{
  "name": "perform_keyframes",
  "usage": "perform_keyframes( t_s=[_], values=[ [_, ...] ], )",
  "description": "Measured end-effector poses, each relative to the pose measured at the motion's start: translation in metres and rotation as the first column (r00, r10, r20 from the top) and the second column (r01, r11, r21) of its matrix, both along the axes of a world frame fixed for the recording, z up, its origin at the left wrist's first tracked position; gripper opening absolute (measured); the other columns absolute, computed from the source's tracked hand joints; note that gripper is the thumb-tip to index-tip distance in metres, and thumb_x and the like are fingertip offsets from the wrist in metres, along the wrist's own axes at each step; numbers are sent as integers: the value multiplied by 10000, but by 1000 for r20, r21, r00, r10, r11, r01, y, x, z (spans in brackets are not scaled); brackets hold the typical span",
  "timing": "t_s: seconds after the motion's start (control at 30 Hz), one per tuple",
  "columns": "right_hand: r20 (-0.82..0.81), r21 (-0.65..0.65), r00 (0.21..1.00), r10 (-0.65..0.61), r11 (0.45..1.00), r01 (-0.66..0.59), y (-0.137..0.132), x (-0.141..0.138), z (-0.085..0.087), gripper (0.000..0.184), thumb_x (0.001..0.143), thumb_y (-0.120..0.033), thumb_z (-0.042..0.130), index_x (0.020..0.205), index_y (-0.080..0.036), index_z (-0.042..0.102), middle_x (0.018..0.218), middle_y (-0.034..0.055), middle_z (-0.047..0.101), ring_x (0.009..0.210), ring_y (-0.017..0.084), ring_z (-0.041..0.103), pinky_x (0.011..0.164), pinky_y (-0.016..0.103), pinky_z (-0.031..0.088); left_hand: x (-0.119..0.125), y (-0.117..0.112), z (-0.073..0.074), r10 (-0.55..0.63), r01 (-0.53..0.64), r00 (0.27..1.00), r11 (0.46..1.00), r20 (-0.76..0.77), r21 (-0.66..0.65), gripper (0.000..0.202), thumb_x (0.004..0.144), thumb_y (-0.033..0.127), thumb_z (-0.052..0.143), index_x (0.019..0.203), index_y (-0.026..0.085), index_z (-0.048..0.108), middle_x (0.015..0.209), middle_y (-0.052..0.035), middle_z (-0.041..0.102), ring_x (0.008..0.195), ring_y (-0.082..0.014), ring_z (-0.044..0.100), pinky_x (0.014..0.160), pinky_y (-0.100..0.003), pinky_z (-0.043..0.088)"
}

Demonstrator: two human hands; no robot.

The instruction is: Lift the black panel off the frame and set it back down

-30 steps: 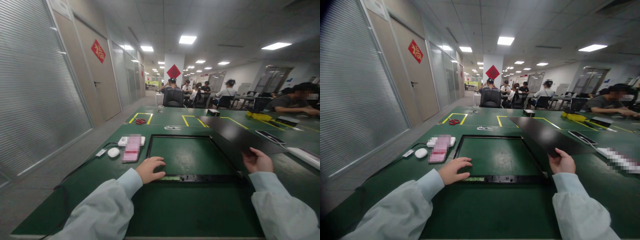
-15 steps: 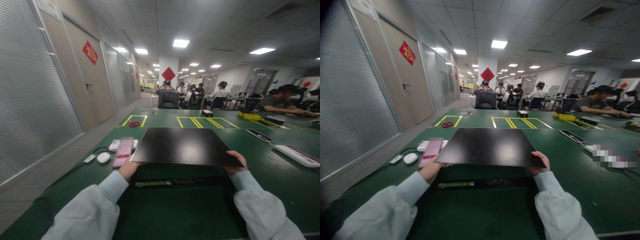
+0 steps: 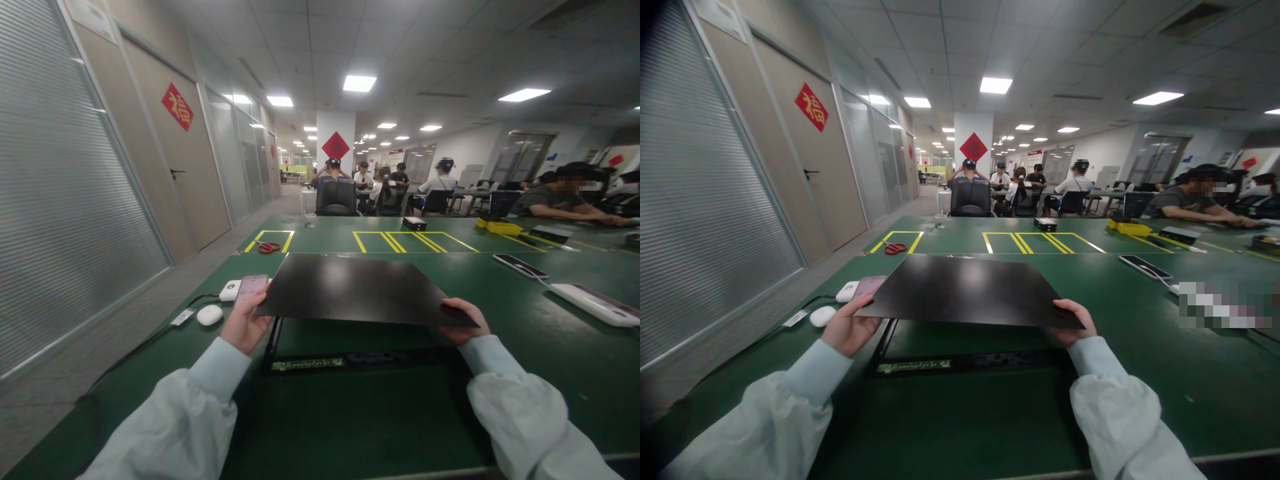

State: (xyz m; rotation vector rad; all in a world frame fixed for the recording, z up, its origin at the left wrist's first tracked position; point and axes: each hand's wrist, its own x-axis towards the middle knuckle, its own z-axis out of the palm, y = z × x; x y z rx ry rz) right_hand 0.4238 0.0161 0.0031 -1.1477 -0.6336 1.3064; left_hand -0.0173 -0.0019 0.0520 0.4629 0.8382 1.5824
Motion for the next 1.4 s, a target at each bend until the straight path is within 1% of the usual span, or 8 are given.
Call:
perform_keyframes(
  t_s=[0.23, 0.33, 0.5, 0.63, 0.77, 0.97, 1.17, 1.4],
  values=[
    [12, -42, 987, 161, 986, -160, -4, -10, 5, 219, 671, -250, 572, 836, -189, 702, 817, 109, 753, 795, 269, 727, 670, 368, 589, -4, 1, 0, 30, -28, 998, 999, -49, 42, 316, 714, -1, 537, 916, 118, 749, 817, -42, 773, 660, -115, 696, 558, -138, 564],
    [15, 10, 998, 57, 998, -57, 0, -8, 3, 334, 638, -184, 577, 951, -188, 692, 863, 92, 758, 788, 224, 725, 681, 323, 588, -5, 1, -3, 19, -13, 996, 997, -84, 70, 334, 687, 15, 569, 950, 124, 746, 861, -39, 774, 690, -120, 697, 567, -148, 563],
    [119, 14, 971, -205, 979, 205, 11, 1, -10, 490, 592, -92, 641, 1067, -213, 649, 751, 36, 740, 664, 174, 692, 564, 252, 551, 0, 3, -17, 14, -18, 990, 1000, -141, -25, 328, 658, -17, 594, 920, 119, 737, 778, -35, 755, 629, -118, 672, 525, -164, 541],
    [206, 18, 948, -245, 969, 246, 15, 6, -17, 559, 579, -78, 682, 1117, -224, 648, 739, 22, 744, 596, 166, 670, 499, 244, 530, 3, 4, -24, 4, -19, 983, 996, -185, -83, 320, 644, -40, 592, 882, 124, 731, 728, -32, 742, 591, -122, 657, 485, -171, 507],
    [274, 31, 919, -285, 957, 288, 13, 6, -15, 551, 562, -69, 698, 1089, -222, 657, 700, 21, 737, 582, 175, 673, 498, 251, 539, 3, 4, -28, -1, -22, 978, 994, -211, -109, 314, 638, -37, 602, 891, 101, 726, 723, -46, 742, 584, -133, 655, 474, -187, 492],
    [289, 47, 909, -300, 953, 299, 10, 6, -14, 387, 516, -72, 677, 880, -205, 693, 685, 51, 735, 596, 191, 676, 506, 268, 527, 2, 3, -34, -72, 55, 971, 995, -228, -82, 351, 613, -11, 637, 932, 100, 731, 802, -76, 770, 696, -180, 707, 525, -212, 514],
    [531, 87, 787, -315, 944, 319, 12, 14, -22, 341, 521, -194, 670, 850, -180, 759, 686, 44, 734, 544, 162, 582, 456, 269, 406, 6, 2, -36, -55, 35, 971, 995, -233, -89, 335, 609, -20, 621, 893, 110, 742, 804, -80, 779, 746, -195, 725, 529, -206, 523],
    [524, 17, 823, -217, 969, 245, 13, 16, -25, 379, 503, -256, 650, 850, -159, 768, 733, 80, 750, 582, 160, 579, 454, 260, 330, 7, 1, -37, -39, 10, 971, 993, -237, -121, 330, 619, -38, 596, 868, 125, 739, 757, -54, 771, 691, -171, 720, 533, -205, 542]
  ],
)
